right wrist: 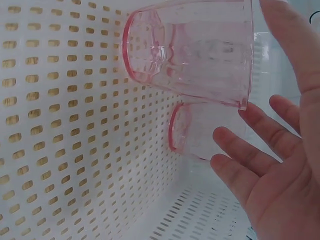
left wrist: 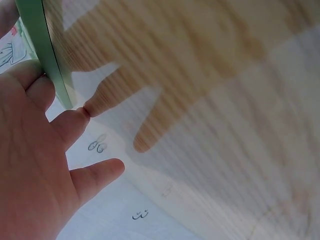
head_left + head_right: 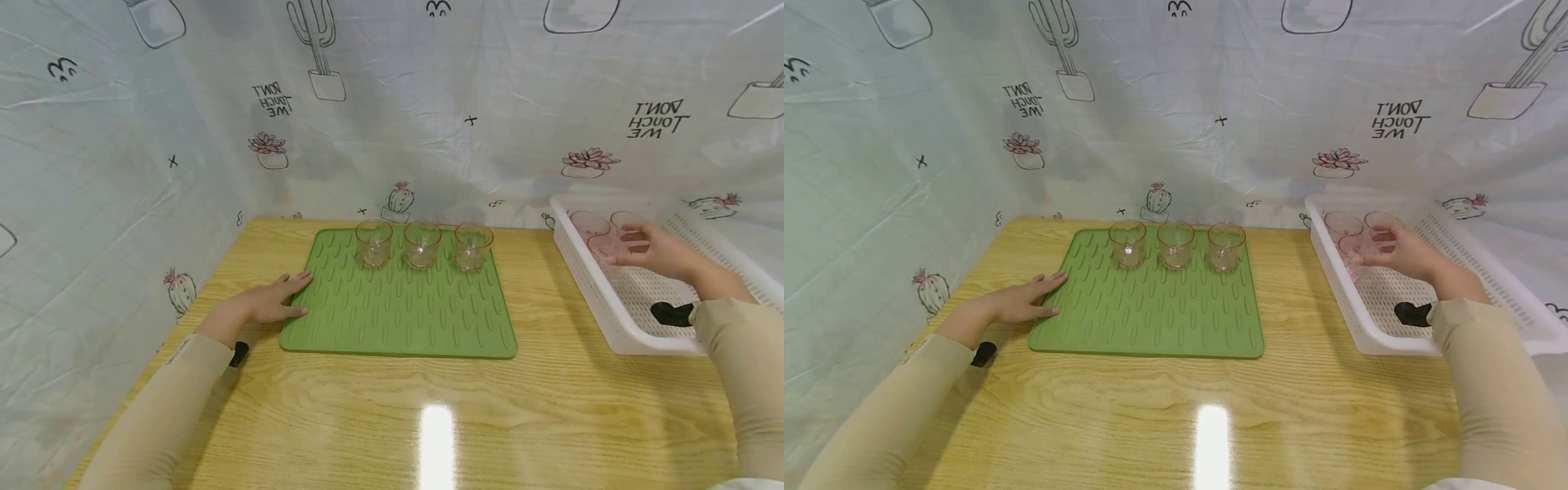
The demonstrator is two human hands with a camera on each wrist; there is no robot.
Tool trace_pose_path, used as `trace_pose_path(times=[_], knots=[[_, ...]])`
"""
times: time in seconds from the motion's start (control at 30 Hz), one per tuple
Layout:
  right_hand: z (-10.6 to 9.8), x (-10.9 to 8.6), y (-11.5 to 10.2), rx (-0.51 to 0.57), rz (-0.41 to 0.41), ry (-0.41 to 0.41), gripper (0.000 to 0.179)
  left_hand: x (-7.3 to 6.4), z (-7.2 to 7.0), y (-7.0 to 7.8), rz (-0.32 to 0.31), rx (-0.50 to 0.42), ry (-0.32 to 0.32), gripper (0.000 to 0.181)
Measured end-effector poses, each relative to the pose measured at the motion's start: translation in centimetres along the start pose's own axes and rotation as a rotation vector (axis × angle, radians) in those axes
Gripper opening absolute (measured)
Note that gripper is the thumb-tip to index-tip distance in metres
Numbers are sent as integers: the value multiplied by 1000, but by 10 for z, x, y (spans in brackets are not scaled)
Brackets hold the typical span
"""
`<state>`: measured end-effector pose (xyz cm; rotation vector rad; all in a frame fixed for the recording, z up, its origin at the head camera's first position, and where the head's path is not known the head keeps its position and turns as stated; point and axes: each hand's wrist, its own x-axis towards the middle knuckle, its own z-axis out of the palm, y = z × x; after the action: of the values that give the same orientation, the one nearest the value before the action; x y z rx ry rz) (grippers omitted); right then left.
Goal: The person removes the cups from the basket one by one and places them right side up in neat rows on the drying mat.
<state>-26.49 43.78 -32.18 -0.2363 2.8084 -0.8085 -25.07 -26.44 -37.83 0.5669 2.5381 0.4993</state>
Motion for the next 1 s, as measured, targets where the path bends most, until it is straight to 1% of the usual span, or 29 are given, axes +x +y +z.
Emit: trace_pose_path(times=[0.13,0.37,0.63,0.8,0.83,1.0], knots=[[1,0,1,13,-1,-22,89,1,0,-1,3,8,4,86],[4,4,4,-34,13,-44,92,2,-1,-4,4,42,11,86],[6,7,9,-32,24,-82,93,2,-1,-4,-1,35,-2,87],[7,8,10,-28,10,-110,93,3,-1,-4,-1,25,0,87],[8,8,11,-37,1,-101,92,3,-1,-4,0,25,0,87],[10,10,10,-21,-12,-113,93,5,0,-6,4,32,-4,87]])
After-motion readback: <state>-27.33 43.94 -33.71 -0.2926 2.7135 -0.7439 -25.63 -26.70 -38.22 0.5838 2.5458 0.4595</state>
